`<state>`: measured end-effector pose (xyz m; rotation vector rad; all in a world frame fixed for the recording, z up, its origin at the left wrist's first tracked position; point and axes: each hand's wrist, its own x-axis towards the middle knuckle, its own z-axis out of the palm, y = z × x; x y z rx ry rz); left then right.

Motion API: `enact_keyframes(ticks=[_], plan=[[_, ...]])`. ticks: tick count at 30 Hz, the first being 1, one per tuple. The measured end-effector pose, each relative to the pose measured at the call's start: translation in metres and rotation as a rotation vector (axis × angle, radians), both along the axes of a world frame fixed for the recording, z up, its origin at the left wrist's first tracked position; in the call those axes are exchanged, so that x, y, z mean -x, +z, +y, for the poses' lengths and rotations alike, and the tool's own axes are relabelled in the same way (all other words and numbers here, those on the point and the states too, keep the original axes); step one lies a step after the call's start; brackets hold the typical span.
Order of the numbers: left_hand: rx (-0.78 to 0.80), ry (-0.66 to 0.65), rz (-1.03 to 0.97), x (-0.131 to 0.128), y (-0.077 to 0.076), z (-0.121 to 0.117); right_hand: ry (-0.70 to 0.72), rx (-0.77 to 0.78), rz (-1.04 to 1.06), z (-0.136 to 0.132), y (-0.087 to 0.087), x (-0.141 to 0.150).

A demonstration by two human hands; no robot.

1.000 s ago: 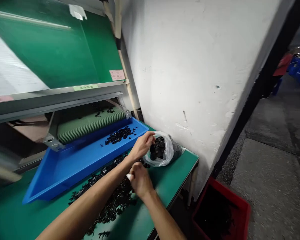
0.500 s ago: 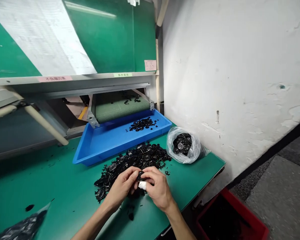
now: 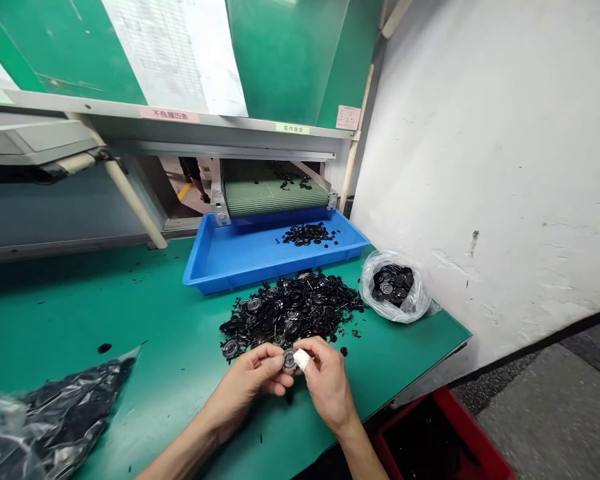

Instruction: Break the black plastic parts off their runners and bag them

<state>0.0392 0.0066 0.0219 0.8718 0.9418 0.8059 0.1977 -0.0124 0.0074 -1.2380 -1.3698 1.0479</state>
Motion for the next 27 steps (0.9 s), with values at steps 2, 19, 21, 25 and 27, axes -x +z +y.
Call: enact_keyframes(ticks=[2, 19, 21, 25, 27], plan=[[0.087, 0.101, -0.087, 0.002, -0.005, -0.006, 0.013, -0.042, -0.124, -0.005, 0.001, 0.008], [-0.046, 0.133, -0.028, 0.017, -0.019, -0.010, -0.030, -0.316, -0.334, -0.005, -0.009, 0.035], [0.003, 0.179, -0.013, 0.012, -0.023, -0.011, -0.047, -0.348, -0.352, -0.002, -0.010, 0.035], [0.077, 0.235, 0.026, 0.004, -0.021, -0.012, -0.074, -0.336, -0.399, 0.005, -0.011, 0.032], [0.107, 0.228, 0.010, 0.002, -0.017, -0.009, -0.034, -0.332, -0.410, 0.010, -0.010, 0.023]])
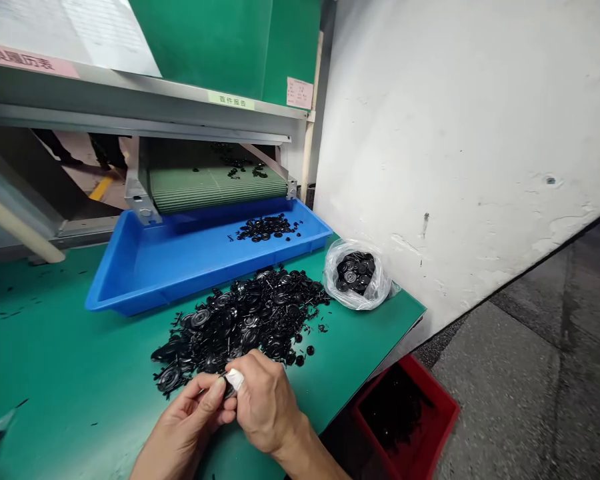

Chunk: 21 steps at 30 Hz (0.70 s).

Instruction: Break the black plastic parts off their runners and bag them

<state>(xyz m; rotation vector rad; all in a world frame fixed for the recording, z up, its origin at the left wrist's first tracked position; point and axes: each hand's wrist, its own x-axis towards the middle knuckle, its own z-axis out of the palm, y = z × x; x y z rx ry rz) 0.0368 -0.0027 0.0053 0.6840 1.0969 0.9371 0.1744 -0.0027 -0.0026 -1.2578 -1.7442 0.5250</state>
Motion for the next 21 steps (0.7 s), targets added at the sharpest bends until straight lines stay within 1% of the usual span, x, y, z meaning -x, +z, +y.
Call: enact_keyframes(ticks=[2, 3, 4, 6, 8, 9, 11, 13, 15, 17, 19, 21], plan=[[0.022, -0.002, -0.031, -0.001, 0.005, 0.004, 0.005, -0.011, -0.005, 0.008, 0.004, -0.018], [0.033, 0.005, -0.042, -0.001, 0.008, 0.007, -0.017, -0.024, -0.018, 0.014, 0.006, -0.030], [0.045, 0.012, -0.052, -0.002, 0.009, 0.010, -0.067, -0.046, -0.047, 0.022, 0.009, -0.045], [0.084, 0.011, -0.085, -0.004, 0.011, 0.015, -0.190, -0.072, -0.223, 0.042, 0.013, -0.075], [0.140, -0.009, -0.141, -0.009, 0.010, 0.019, -0.275, -0.044, -0.416, 0.065, 0.013, -0.102], [0.166, -0.017, -0.171, -0.012, 0.009, 0.021, -0.302, -0.030, -0.447, 0.077, 0.012, -0.112], [0.189, -0.031, -0.213, -0.018, 0.008, 0.024, -0.327, 0.008, -0.500, 0.097, 0.007, -0.125], [0.163, -0.061, -0.227, -0.022, 0.007, 0.026, -0.313, 0.047, -0.532, 0.109, 0.002, -0.127], [0.092, -0.121, -0.188, -0.023, 0.006, 0.027, -0.281, 0.077, -0.561, 0.114, -0.002, -0.122], [-0.029, -0.193, -0.051, -0.023, 0.007, 0.028, -0.245, 0.091, -0.578, 0.113, -0.005, -0.112], [-0.226, -0.256, 0.171, -0.024, 0.009, 0.033, -0.201, 0.088, -0.588, 0.107, -0.006, -0.103], [-0.517, -0.321, 0.386, -0.027, 0.011, 0.047, -0.139, 0.076, -0.589, 0.100, -0.006, -0.096]])
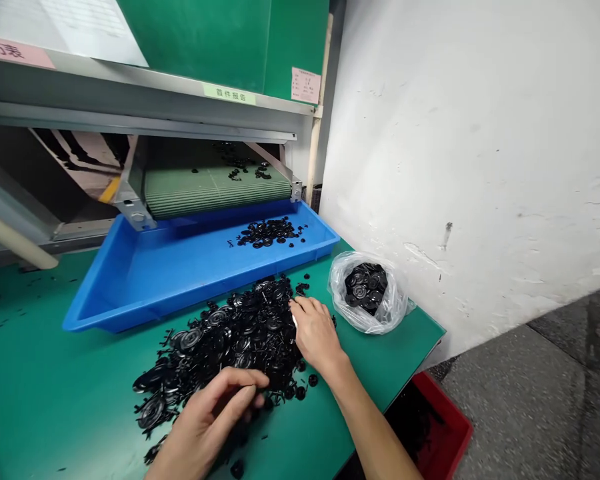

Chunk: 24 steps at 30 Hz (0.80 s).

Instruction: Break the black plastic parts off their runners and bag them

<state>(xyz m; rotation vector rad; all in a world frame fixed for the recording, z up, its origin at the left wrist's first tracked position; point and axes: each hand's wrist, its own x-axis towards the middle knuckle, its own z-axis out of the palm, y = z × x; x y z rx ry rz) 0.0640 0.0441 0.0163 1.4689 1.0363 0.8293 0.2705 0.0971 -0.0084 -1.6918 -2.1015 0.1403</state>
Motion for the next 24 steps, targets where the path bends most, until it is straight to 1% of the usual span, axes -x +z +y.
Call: enact_keyframes(ticks=[2, 3, 4, 5, 7, 9, 12, 15, 17, 18, 22, 24], plan=[[-0.323, -0.126, 0.134, -0.003, 0.003, 0.022, 0.073, 0.005, 0.015, -0.007, 0.001, 0.002], [-0.452, -0.160, 0.199, -0.003, 0.004, 0.035, 0.108, 0.008, 0.025, -0.010, 0.002, 0.002], [-0.533, -0.162, 0.275, -0.002, 0.004, 0.047, 0.140, 0.013, 0.034, -0.012, 0.002, 0.000], [-0.574, -0.150, 0.352, 0.001, 0.004, 0.058, 0.171, 0.018, 0.040, -0.014, 0.003, -0.002], [-0.573, -0.145, 0.453, 0.010, 0.004, 0.073, 0.218, 0.031, 0.047, -0.015, 0.003, -0.009], [-0.549, -0.159, 0.481, 0.023, 0.003, 0.075, 0.213, 0.038, 0.075, -0.015, 0.002, -0.015], [-0.498, -0.172, 0.427, 0.042, 0.000, 0.065, 0.110, 0.011, 0.165, -0.011, -0.002, -0.022], [-0.435, -0.101, 0.356, 0.054, -0.004, 0.049, 0.039, -0.027, 0.232, -0.007, -0.006, -0.025], [-0.431, -0.020, 0.346, 0.059, -0.005, 0.042, 0.044, -0.029, 0.245, -0.005, -0.006, -0.026], [-0.426, 0.000, 0.348, 0.061, -0.005, 0.039, 0.055, -0.026, 0.247, -0.005, -0.006, -0.027], [-0.349, -0.029, 0.329, 0.069, -0.002, 0.033, 0.108, -0.028, 0.246, -0.005, -0.003, -0.030], [-0.335, -0.050, 0.314, 0.074, -0.001, 0.032, 0.101, -0.022, 0.238, -0.005, 0.000, -0.031]])
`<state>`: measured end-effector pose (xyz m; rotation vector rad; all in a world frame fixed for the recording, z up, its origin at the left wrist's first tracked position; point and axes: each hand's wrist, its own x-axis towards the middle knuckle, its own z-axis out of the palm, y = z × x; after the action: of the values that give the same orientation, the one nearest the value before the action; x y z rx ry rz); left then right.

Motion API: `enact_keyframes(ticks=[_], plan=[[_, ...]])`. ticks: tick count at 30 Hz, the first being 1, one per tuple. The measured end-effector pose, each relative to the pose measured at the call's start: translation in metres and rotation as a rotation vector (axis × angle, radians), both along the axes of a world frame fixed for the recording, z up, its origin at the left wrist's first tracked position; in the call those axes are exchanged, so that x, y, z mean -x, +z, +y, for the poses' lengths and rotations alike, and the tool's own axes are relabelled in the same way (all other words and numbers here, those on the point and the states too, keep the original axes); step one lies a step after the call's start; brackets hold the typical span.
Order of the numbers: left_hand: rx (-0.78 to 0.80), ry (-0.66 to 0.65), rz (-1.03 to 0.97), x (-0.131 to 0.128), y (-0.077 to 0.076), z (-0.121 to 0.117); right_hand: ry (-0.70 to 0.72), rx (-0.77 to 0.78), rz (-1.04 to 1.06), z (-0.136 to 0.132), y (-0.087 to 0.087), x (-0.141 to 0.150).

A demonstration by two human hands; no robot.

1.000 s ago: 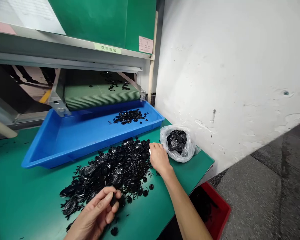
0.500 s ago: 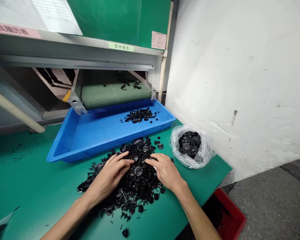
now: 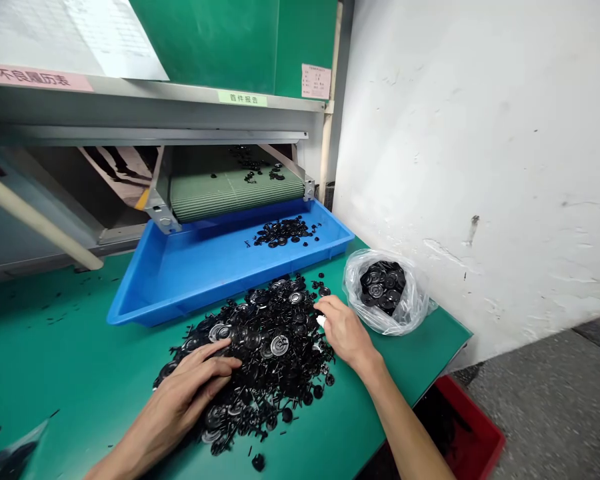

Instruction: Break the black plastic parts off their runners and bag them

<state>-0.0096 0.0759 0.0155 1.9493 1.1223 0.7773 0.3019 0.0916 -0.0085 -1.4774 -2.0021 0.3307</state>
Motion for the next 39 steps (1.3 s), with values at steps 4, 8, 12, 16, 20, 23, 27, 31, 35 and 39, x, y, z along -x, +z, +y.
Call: enact_keyframes(ticks=[4, 8, 12, 16, 20, 23, 27, 31, 35, 39], plan=[[-0.046, -0.040, 0.029, 0.008, 0.000, -0.002, -0.006, 0.053, -0.074, -0.002, 0.007, -0.001], [-0.080, 0.165, -0.059, 0.004, 0.006, -0.011, 0.068, 0.089, -0.147, 0.001, 0.016, 0.004], [0.229, 0.446, -0.361, -0.018, 0.023, -0.026, 0.076, 0.094, -0.089, 0.002, 0.021, 0.005], [0.661, 0.296, -0.564, -0.039, 0.026, -0.033, 0.055, 0.081, 0.116, -0.003, 0.021, 0.005], [0.877, 0.150, -0.657, -0.056, 0.015, -0.034, -0.043, 0.124, 0.307, -0.013, 0.021, 0.014], [0.806, 0.116, -0.601, -0.070, 0.009, -0.035, -0.070, 0.097, 0.371, -0.027, 0.024, 0.032], [0.668, 0.087, -0.484, -0.081, 0.004, -0.037, 0.019, 0.086, 0.426, -0.054, 0.027, 0.062], [0.522, 0.148, -0.324, -0.076, 0.004, -0.040, 0.075, 0.073, 0.332, -0.074, 0.025, 0.078], [0.378, 0.070, -0.172, -0.067, 0.010, -0.043, 0.106, 0.223, 0.257, -0.079, 0.030, 0.076], [0.410, 0.007, -0.105, -0.064, 0.013, -0.043, 0.247, 0.193, 0.204, -0.077, 0.032, 0.069]])
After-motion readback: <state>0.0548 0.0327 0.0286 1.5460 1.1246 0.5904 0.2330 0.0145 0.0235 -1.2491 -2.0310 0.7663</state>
